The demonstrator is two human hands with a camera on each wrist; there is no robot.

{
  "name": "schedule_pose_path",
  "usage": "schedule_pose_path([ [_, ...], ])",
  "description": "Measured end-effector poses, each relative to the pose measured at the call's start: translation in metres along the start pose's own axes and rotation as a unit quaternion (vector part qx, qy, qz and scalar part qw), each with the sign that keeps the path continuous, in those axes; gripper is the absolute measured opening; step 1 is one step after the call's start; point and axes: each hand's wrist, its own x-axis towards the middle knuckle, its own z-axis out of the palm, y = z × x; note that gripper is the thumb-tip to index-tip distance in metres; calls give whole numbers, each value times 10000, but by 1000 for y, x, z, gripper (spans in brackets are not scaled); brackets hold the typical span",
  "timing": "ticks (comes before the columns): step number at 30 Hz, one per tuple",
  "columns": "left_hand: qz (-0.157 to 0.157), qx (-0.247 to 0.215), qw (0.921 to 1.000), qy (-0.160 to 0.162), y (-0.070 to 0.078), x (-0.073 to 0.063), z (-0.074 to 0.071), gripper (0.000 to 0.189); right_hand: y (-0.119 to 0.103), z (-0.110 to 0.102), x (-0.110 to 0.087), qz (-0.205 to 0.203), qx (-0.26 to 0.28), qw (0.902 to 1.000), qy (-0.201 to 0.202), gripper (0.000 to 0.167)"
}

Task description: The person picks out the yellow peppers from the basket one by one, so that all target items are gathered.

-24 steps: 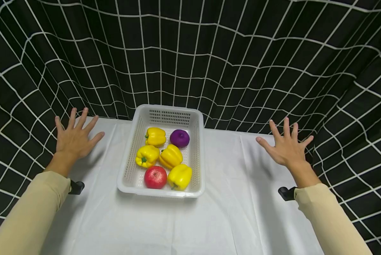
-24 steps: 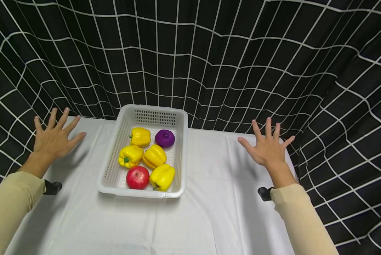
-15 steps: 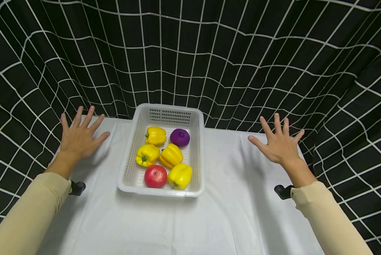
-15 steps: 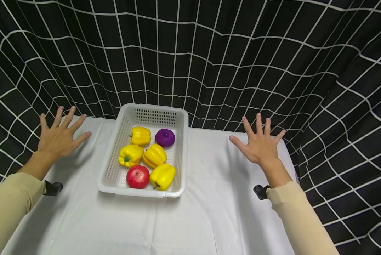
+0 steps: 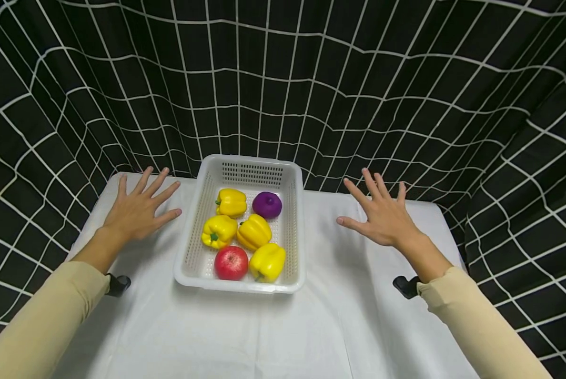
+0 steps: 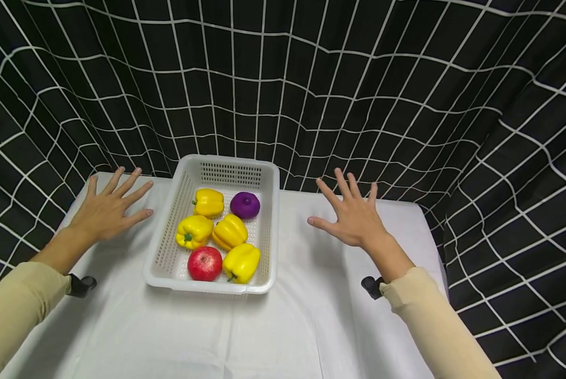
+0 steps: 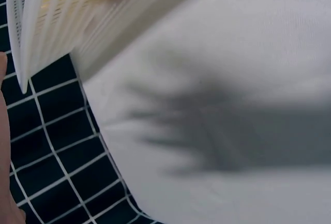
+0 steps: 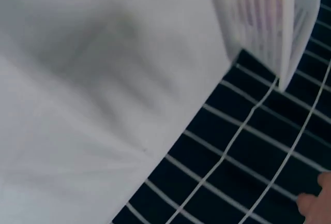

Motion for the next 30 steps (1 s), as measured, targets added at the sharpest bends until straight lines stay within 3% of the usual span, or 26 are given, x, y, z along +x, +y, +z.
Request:
schedule_pose_path([
  [5,304,-17,9991,-281,6,1,6,72,-19,0,3,-413,814,9955,-259,97],
  [12,604,-361,9946,-764,13,3,12,74,-43,-1,6,-708,2178,9714,-634,112],
  [19,992,-559,9895,-896,19,6,11,67,-60,4,13,-1085,2812,9474,-1079,123],
  [25,973,-677,9868,-1102,19,5,9,64,-74,9,19,-1219,3254,9268,-1426,122],
  [27,940,-764,9861,-1139,19,5,9,64,-77,11,22,-1280,3445,9167,-1570,120],
  [30,913,-880,9851,-1162,19,5,7,65,-83,13,27,-1455,3864,8928,-1804,118],
])
